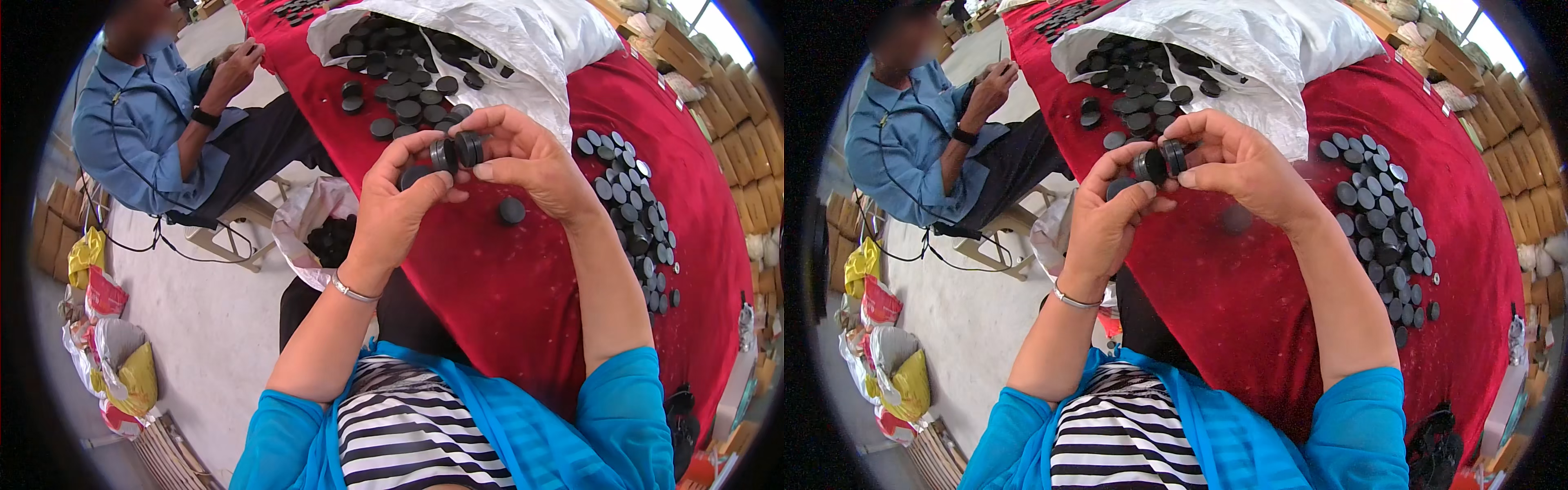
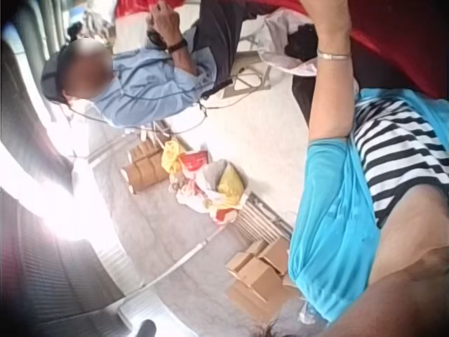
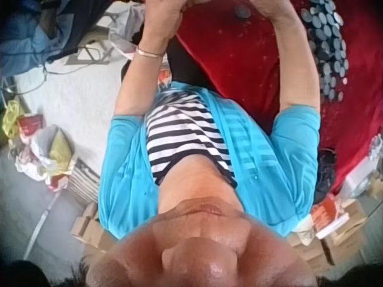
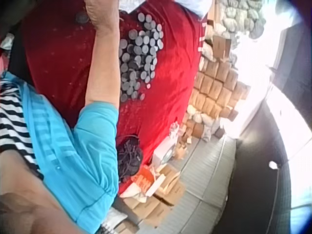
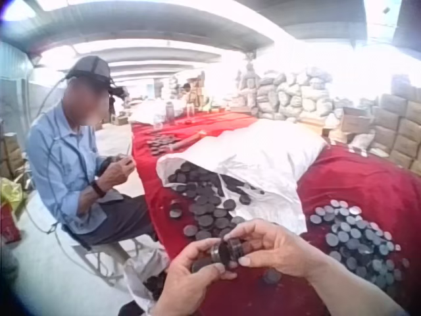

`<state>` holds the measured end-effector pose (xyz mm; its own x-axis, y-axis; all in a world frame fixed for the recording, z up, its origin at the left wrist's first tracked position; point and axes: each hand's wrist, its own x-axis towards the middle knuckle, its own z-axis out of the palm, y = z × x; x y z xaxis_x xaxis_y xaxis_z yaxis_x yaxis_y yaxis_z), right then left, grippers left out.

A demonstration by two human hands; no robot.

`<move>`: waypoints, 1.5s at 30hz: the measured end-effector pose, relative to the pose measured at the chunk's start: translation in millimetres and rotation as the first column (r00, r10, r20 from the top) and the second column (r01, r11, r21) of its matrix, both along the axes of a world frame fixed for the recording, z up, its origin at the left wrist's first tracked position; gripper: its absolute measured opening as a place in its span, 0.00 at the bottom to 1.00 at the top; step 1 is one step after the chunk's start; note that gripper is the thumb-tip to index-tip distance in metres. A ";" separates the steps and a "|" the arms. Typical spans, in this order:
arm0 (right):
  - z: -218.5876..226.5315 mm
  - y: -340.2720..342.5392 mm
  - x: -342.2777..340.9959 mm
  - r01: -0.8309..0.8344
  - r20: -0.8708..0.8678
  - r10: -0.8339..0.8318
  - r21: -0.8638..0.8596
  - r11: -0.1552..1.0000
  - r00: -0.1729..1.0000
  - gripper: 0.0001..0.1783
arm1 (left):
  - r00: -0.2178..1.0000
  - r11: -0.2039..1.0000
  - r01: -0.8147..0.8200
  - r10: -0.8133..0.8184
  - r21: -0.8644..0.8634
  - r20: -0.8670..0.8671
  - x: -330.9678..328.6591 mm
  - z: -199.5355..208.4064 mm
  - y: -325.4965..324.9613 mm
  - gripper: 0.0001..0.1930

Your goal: Fitting together small black circular plastic components at a workshop table.

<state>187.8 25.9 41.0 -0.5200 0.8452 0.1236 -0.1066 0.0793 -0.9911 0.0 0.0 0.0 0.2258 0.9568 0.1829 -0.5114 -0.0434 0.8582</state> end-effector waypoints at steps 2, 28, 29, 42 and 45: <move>-1.6 0.6 -1.3 -0.008 0.005 0.008 0.017 1.000 1.000 0.22 | 0.997 0.998 -0.048 0.050 0.051 -0.055 0.0 1.9 -2.7 0.20; -6.3 -11.8 -18.1 0.020 0.204 -0.064 0.211 0.977 0.977 0.20 | 0.961 0.900 0.218 -0.130 -0.378 0.246 -16.3 3.9 -10.6 0.22; -6.7 -12.6 -18.6 0.025 0.184 -0.064 0.207 0.978 0.981 0.20 | 0.959 0.893 0.223 -0.129 -0.390 0.252 -16.7 4.0 -10.8 0.21; -12.2 -15.6 -23.2 -0.007 0.261 -0.083 0.325 0.946 0.962 0.22 | 0.976 0.907 0.161 -0.087 -0.390 0.201 -18.6 0.6 -12.2 0.15; -10.4 -13.9 -25.1 -0.012 0.383 -0.290 0.621 0.784 0.877 0.18 | 0.975 0.910 0.178 -0.113 -0.375 0.189 -18.1 2.2 -13.6 0.15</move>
<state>162.8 12.0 30.6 -0.5256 0.7454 0.4100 0.3820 0.6374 -0.6691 -18.1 -13.6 2.2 0.3668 0.9180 -0.1505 -0.6178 0.3614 0.6984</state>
